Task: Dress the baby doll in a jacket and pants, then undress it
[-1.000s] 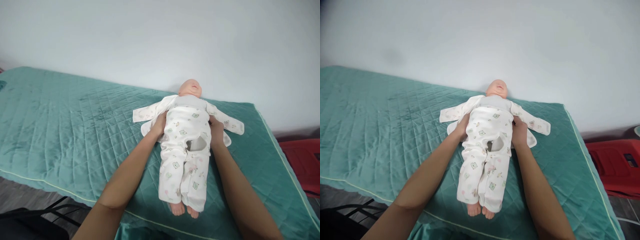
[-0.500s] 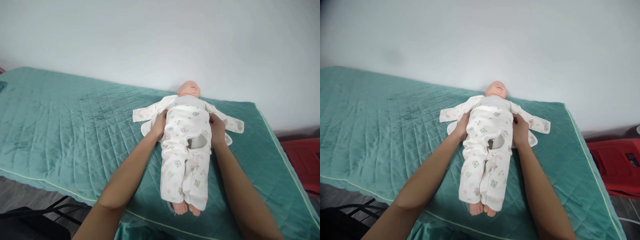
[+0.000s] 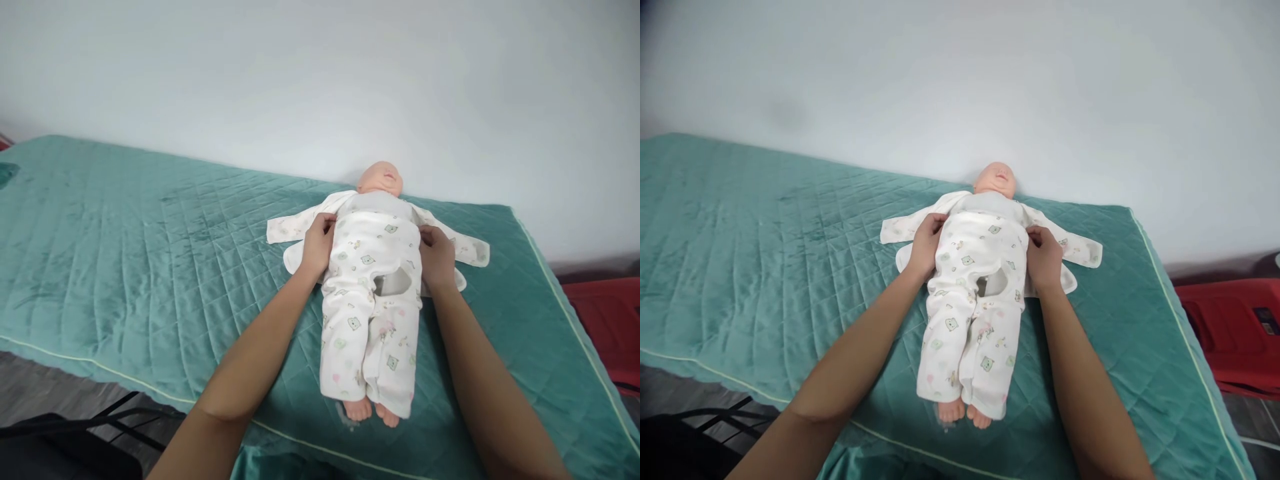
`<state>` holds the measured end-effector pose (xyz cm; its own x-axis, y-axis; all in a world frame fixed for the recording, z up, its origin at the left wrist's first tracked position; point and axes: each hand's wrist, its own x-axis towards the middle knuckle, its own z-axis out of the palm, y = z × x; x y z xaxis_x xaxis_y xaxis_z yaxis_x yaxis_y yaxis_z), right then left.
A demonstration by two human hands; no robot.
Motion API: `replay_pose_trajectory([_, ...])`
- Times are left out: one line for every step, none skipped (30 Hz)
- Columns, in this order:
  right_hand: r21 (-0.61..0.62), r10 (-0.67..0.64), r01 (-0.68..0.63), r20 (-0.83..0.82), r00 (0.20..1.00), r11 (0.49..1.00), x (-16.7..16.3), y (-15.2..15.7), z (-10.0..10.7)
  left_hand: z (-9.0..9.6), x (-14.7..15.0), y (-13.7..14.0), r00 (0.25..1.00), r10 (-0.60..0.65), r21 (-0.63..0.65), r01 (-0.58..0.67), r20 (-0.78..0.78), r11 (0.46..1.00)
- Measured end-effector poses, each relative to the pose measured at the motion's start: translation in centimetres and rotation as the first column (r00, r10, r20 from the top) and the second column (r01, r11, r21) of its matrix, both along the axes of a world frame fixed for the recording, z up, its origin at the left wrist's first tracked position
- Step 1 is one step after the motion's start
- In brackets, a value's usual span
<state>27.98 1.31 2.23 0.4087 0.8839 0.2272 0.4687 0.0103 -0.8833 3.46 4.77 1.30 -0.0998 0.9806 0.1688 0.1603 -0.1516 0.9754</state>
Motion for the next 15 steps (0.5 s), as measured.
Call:
replay_pose_trajectory([0.015,-0.002,0.002,-0.023,1.000,1.000,0.1,0.0,-0.2,0.0,0.0,0.0,1.000,-0.020,0.031,0.021,-0.015,0.999])
replay_pose_trajectory([0.035,-0.005,0.006,-0.035,0.999,0.999,0.2,0.0,-0.3,0.0,0.0,-0.1,0.999,-0.036,0.056,0.037,-0.032,0.998])
replay_pose_trajectory([0.060,-0.012,0.014,-0.030,0.999,0.998,0.3,0.0,-0.3,0.1,-0.1,-0.2,0.998,-0.043,0.076,0.047,-0.054,0.996])
replay_pose_trajectory([0.089,-0.025,0.026,-0.013,1.000,0.996,0.4,0.0,-0.2,0.3,-0.2,-0.3,0.996,-0.042,0.095,0.049,-0.081,0.994])
replay_pose_trajectory([0.122,-0.042,0.041,0.009,0.999,0.992,0.4,0.1,0.0,0.6,-0.3,-0.3,0.993,-0.030,0.119,0.043,-0.111,0.992])
replay_pose_trajectory([0.154,-0.058,0.054,0.023,0.998,0.987,0.5,0.2,0.2,1.0,-0.5,-0.3,0.989,-0.012,0.152,0.035,-0.148,0.988])
replay_pose_trajectory([0.185,-0.068,0.062,0.026,0.997,0.981,0.5,0.4,0.6,1.5,-0.6,-0.1,0.982,0.005,0.195,0.032,-0.191,0.980])
replay_pose_trajectory([0.218,-0.070,0.063,0.025,0.997,0.974,0.4,0.7,1.0,2.0,-0.6,0.1,0.972,0.020,0.242,0.038,-0.235,0.970])
replay_pose_trajectory([0.251,-0.060,0.052,0.022,0.998,0.967,0.3,1.0,1.5,2.7,-0.6,0.5,0.961,0.028,0.288,0.055,-0.277,0.956])
replay_pose_trajectory([0.281,-0.033,0.027,0.017,0.999,0.959,0.1,1.4,1.9,3.3,-0.4,0.9,0.948,0.025,0.325,0.083,-0.316,0.942])
replay_pose_trajectory([0.304,0.016,-0.020,0.016,1.000,0.952,-0.2,1.8,2.3,4.0,-0.2,1.5,0.934,0.009,0.351,0.126,-0.358,0.928])
replay_pose_trajectory([0.322,0.081,-0.083,0.018,0.997,0.943,-0.5,2.2,2.6,4.6,0.2,2.0,0.916,-0.022,0.363,0.180,-0.400,0.914])
replay_pose_trajectory([0.335,0.157,-0.155,0.020,0.987,0.929,-0.8,2.5,2.9,5.1,0.5,2.6,0.896,-0.059,0.360,0.236,-0.440,0.902])
replay_pose_trajectory([0.341,0.236,-0.228,0.020,0.972,0.912,-1.1,2.8,3.0,5.5,0.8,3.1,0.875,-0.104,0.344,0.291,-0.473,0.893])
replay_pose_trajectory([0.341,0.305,-0.292,0.016,0.952,0.893,-1.4,3.0,3.0,5.9,1.1,3.5,0.855,-0.157,0.316,0.345,-0.495,0.884])
